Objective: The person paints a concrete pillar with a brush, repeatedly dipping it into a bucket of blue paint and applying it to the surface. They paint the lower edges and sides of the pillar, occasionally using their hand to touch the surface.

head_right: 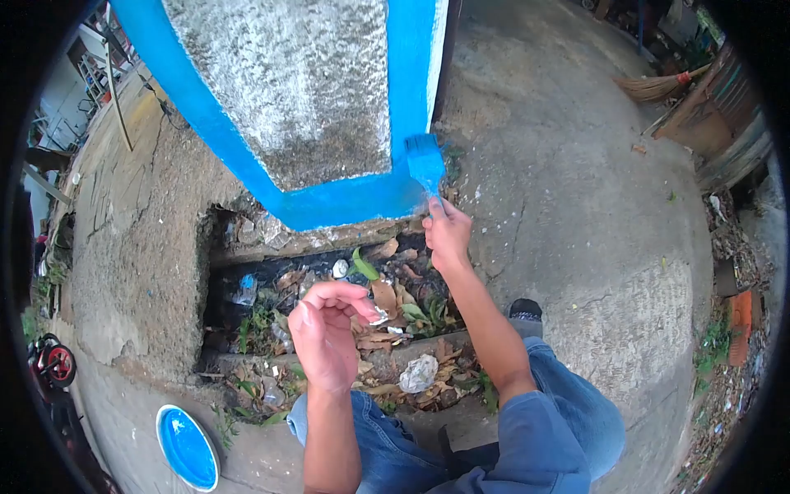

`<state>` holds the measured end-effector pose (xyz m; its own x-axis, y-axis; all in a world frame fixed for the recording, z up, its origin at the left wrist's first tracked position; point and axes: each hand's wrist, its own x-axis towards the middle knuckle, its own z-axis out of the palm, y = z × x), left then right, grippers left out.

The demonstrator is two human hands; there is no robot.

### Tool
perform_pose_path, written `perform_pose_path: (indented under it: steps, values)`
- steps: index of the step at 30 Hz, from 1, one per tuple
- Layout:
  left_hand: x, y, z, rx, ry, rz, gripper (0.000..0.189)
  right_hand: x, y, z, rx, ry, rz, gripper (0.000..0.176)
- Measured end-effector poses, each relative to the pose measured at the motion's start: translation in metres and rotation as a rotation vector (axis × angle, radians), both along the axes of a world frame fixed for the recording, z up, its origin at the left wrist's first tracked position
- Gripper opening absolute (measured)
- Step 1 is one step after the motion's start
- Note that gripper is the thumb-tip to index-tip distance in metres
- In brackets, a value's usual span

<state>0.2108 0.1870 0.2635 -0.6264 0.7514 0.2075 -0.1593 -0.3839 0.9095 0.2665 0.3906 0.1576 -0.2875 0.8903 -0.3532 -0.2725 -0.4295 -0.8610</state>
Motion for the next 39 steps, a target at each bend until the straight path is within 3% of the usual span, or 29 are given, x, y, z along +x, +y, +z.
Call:
perform_pose_path:
  steps: [1,3,4,6,10,14,18,22,23,25,28,33,36,38,39]
  values:
    - [0.0,0.0,-0.001,0.024,-0.018,-0.009,0.057,0.001,0.001,-0.001,0.017,0.003,0.001,0.023]
    - [-0.001,0.002,-0.002,0.076,-0.052,-0.027,0.046,0.006,0.011,-0.003,0.357,-0.092,0.02,0.021]
    - [0.0,0.003,0.0,0.081,-0.055,-0.021,0.045,0.01,0.014,0.01,0.375,-0.09,0.016,0.021]
    - [-0.001,0.003,-0.001,0.096,-0.051,-0.03,0.044,0.019,0.018,0.057,1.275,-0.786,-0.194,0.018]
    - [0.001,0.01,-0.003,0.092,-0.092,-0.041,0.042,0.029,0.032,0.153,1.766,-0.913,-0.432,0.024]
    - [0.004,0.018,-0.002,0.068,-0.11,-0.04,0.043,0.032,0.042,0.177,1.905,-1.125,-0.497,0.029]
    - [0.007,0.02,-0.003,0.045,-0.093,-0.041,0.047,0.023,0.058,0.112,1.866,-1.538,-0.174,0.042]
    - [0.004,0.017,-0.002,0.059,-0.084,-0.022,0.048,0.023,0.032,0.048,1.778,-1.634,0.19,0.046]
    - [0.004,0.016,-0.001,0.055,-0.081,-0.021,0.048,0.026,0.029,0.03,1.775,-1.63,0.191,0.046]
    - [0.003,0.013,0.001,0.059,-0.092,-0.007,0.049,0.031,0.03,0.0,1.735,-1.668,0.524,0.043]
    - [0.003,0.009,0.005,0.062,-0.093,0.007,0.049,0.037,0.041,-0.012,1.821,-1.638,0.593,0.036]
    - [0.004,0.012,0.004,0.057,-0.087,-0.007,0.051,0.028,0.073,0.061,1.917,-1.732,0.458,0.029]
    - [0.002,0.016,0.003,0.055,-0.096,-0.006,0.051,0.037,0.078,0.112,1.951,-1.798,0.373,0.031]
    - [0.001,0.019,0.001,0.062,-0.108,-0.007,0.051,0.048,0.078,0.14,2.002,-1.778,0.134,0.038]
    - [0.0,0.02,0.0,0.085,-0.13,-0.007,0.047,0.053,0.075,0.155,2.006,-1.786,0.142,0.038]
